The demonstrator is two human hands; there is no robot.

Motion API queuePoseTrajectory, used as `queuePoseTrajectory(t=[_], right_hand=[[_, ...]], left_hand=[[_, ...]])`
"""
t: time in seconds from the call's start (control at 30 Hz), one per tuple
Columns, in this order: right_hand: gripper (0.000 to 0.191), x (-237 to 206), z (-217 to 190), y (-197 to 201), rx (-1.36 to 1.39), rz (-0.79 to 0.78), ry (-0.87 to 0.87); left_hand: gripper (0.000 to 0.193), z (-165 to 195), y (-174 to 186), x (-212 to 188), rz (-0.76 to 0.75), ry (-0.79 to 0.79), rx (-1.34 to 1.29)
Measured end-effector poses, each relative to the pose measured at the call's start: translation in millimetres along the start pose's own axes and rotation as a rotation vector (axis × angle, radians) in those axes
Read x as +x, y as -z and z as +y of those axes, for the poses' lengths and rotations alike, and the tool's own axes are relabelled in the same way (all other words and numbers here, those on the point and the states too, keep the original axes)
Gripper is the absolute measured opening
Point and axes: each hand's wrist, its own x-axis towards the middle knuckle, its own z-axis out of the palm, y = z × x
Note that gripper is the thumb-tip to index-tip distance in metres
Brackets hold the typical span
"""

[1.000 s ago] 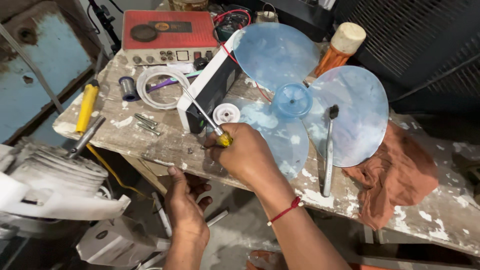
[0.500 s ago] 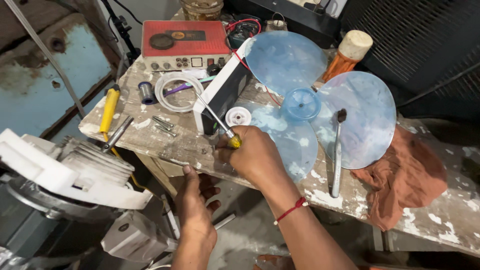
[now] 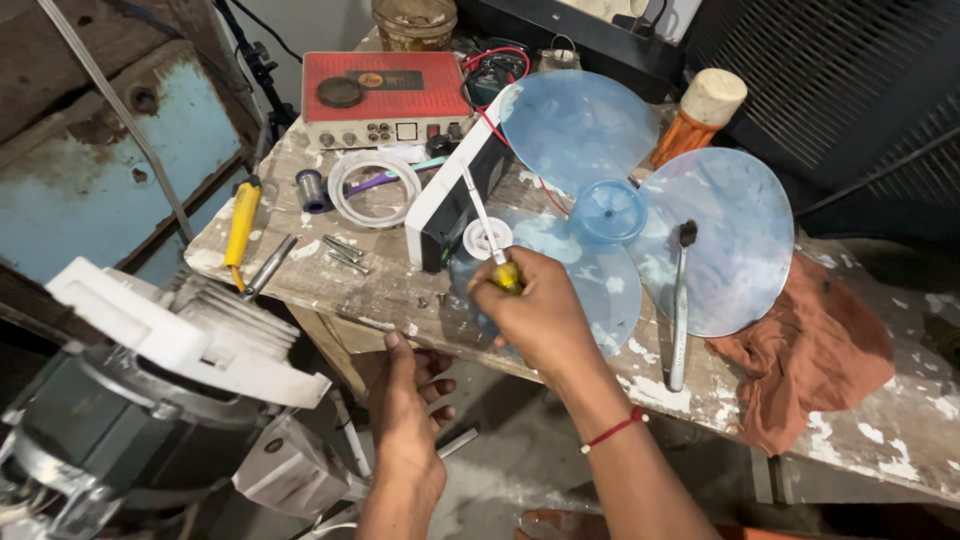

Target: The person uses a screwdriver to unscrew and disassemble the motor housing of a pedestal fan at a workbench, holding the fan head steady with one hand while removing screws and prying open the casing to access the motor and wiring.

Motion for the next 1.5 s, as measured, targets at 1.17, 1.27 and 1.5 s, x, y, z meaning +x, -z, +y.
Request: queuePoseTrajectory(t=[1.17, 1.27, 1.5], right_hand=[[0.043, -342.2, -68.1, -160.5, 0.686, 0.247, -0.158], [0.045, -376.6, -83.5, -186.1, 0.587, 0.276, -0.317], [0.045, -430.5, -118.2, -238.5, 0.573, 0.263, -0.201]], left_hand=[[0.021, 88.5, 219.8, -266.9, -0.023, -0.633, 0.49], [0.02, 110.4, 262.1, -291.7, 0.084, -0.852, 0.453], [0.03, 160.0, 337.0, -284.8, 0.321, -1.156, 0.679]])
